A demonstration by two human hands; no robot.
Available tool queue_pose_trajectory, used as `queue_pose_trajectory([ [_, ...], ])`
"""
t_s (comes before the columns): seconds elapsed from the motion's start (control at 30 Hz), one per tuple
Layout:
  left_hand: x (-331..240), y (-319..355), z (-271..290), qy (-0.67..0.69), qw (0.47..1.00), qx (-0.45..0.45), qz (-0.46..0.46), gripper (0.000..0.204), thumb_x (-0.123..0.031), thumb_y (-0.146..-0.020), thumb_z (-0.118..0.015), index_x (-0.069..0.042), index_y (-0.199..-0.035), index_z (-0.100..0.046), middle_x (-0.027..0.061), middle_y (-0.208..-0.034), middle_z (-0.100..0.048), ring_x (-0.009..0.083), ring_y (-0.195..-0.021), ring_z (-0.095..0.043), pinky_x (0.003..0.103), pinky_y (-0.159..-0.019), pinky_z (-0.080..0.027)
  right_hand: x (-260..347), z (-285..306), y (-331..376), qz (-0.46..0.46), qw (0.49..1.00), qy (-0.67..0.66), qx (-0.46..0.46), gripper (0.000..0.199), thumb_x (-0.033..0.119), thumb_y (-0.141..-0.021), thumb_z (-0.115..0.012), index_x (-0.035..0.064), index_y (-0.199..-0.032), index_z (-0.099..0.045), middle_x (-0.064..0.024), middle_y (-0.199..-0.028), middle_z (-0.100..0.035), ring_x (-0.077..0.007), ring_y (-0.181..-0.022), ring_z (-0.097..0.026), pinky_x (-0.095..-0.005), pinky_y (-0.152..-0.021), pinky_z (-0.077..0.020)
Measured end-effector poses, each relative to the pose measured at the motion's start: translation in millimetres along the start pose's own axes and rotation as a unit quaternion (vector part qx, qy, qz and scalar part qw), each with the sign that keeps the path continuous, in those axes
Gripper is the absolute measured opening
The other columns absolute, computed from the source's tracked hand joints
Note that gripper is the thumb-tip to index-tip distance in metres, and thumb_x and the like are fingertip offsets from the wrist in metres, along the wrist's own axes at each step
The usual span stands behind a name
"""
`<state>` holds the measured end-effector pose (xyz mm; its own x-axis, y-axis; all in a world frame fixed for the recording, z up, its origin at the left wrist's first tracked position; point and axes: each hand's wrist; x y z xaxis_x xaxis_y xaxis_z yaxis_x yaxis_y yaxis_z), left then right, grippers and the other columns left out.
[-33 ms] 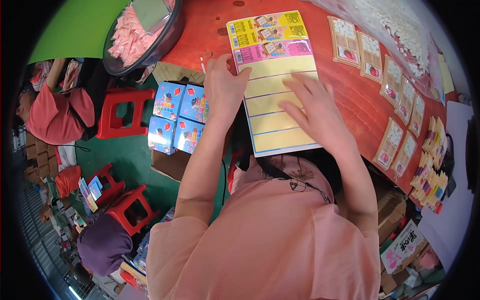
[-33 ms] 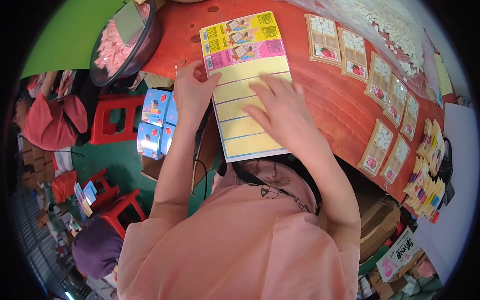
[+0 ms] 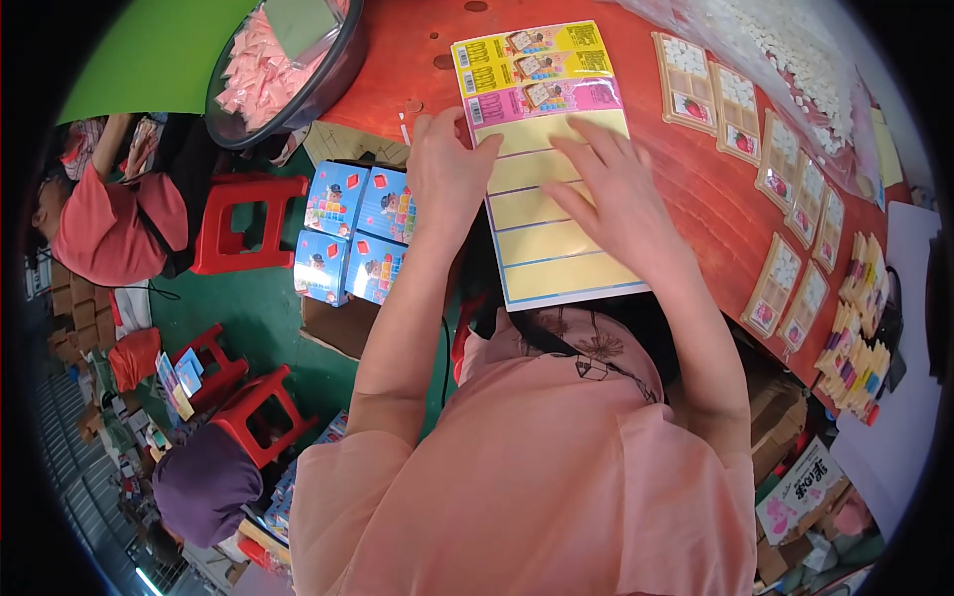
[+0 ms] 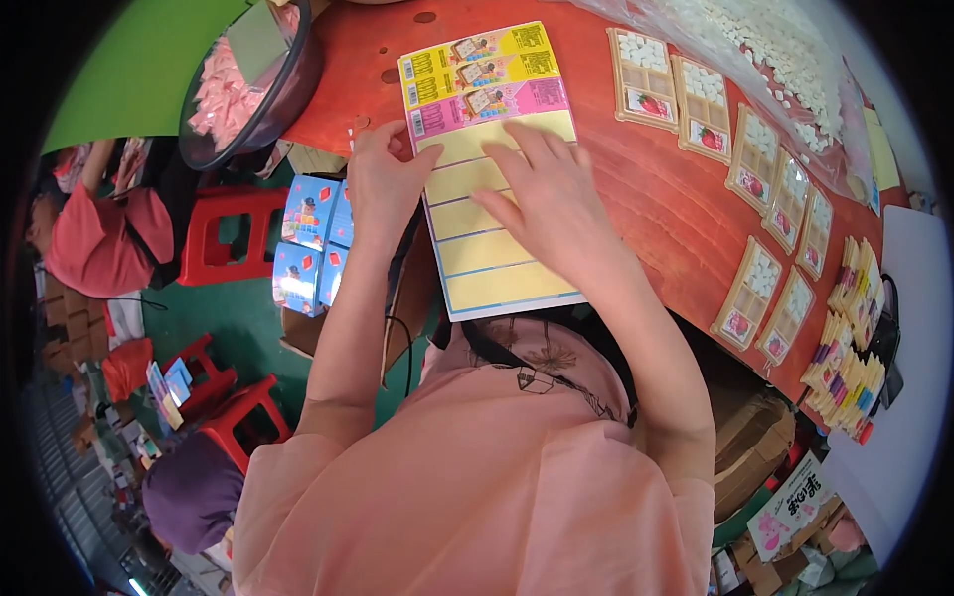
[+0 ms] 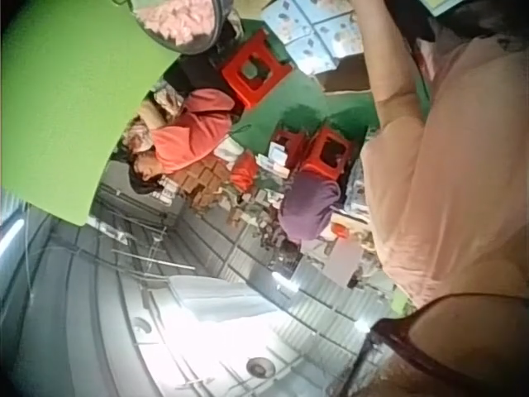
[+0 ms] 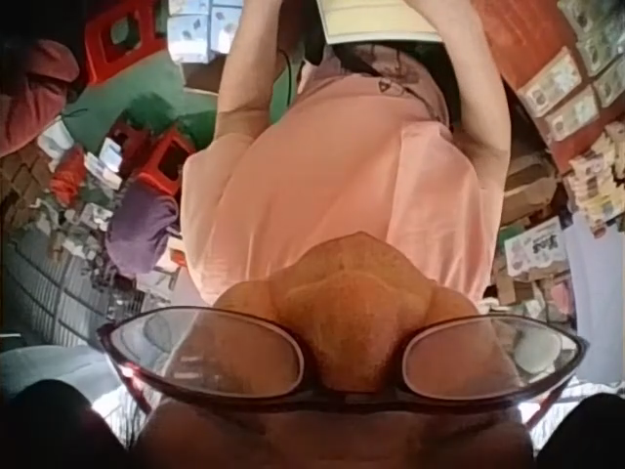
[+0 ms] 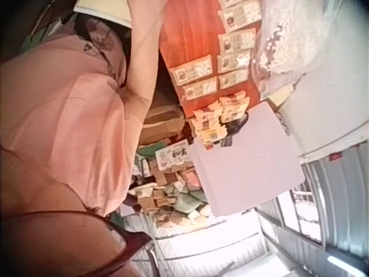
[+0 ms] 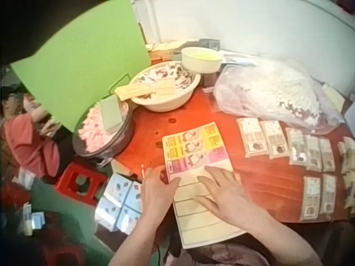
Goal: Manually wrapping and sealing small trays of marshmallows with decorative paper bands.
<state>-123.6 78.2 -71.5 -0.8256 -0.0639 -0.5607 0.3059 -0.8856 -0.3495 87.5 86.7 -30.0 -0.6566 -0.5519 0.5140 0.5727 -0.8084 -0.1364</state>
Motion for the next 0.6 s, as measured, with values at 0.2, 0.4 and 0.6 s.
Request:
queue_pose_trajectory([
  [0.2,-13.0,25.2,15.1,0.125,0.981,0.049,0.143,0.033,-0.014,-0.08,-0.08,0.003,-0.104,-0.065,0.0094,-0.077,-0.066,0.0188,-0.068,-0.066,0.032,-0.061,-0.053,-16.8,-58.4,-53.2,0.068,0.984,0.117,-0.113,0.049,0.035,-0.095,-0.063,0.0102,-0.137,-0.057,-0.0126,-0.15,-0.047,-0.0325,-0.139,-0.042,-0.0489,-0.112,-0.0307],
  [0.4,-8.8,43.6,19.5,0.437,0.813,0.101,0.371,0.024,-0.013,-0.091,-0.074,0.005,-0.104,-0.065,0.0105,-0.087,-0.072,0.0137,-0.066,-0.068,0.025,-0.058,-0.055,-18.9,-46.6,-21.9,0.089,0.987,0.116,-0.063,0.051,0.035,-0.095,-0.063,0.0118,-0.139,-0.056,-0.0094,-0.152,-0.046,-0.0318,-0.14,-0.042,-0.0472,-0.115,-0.029],
  [0.6,-17.8,56.2,21.9,0.559,0.683,0.117,0.456,0.025,-0.01,-0.09,-0.074,0.004,-0.109,-0.066,0.0101,-0.089,-0.073,0.0159,-0.071,-0.07,0.027,-0.063,-0.057,-17.4,-36.3,0.5,0.106,0.99,0.073,-0.05,0.043,0.032,-0.095,-0.062,0.0122,-0.134,-0.061,-0.0092,-0.146,-0.052,-0.0307,-0.138,-0.045,-0.0467,-0.114,-0.0291],
])
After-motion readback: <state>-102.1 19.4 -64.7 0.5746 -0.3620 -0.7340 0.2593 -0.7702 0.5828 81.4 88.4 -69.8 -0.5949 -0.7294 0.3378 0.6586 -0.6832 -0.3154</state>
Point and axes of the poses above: each hand's wrist, its own y-axis away from the middle knuckle, its own z-axis out of the back of the hand, x = y × z
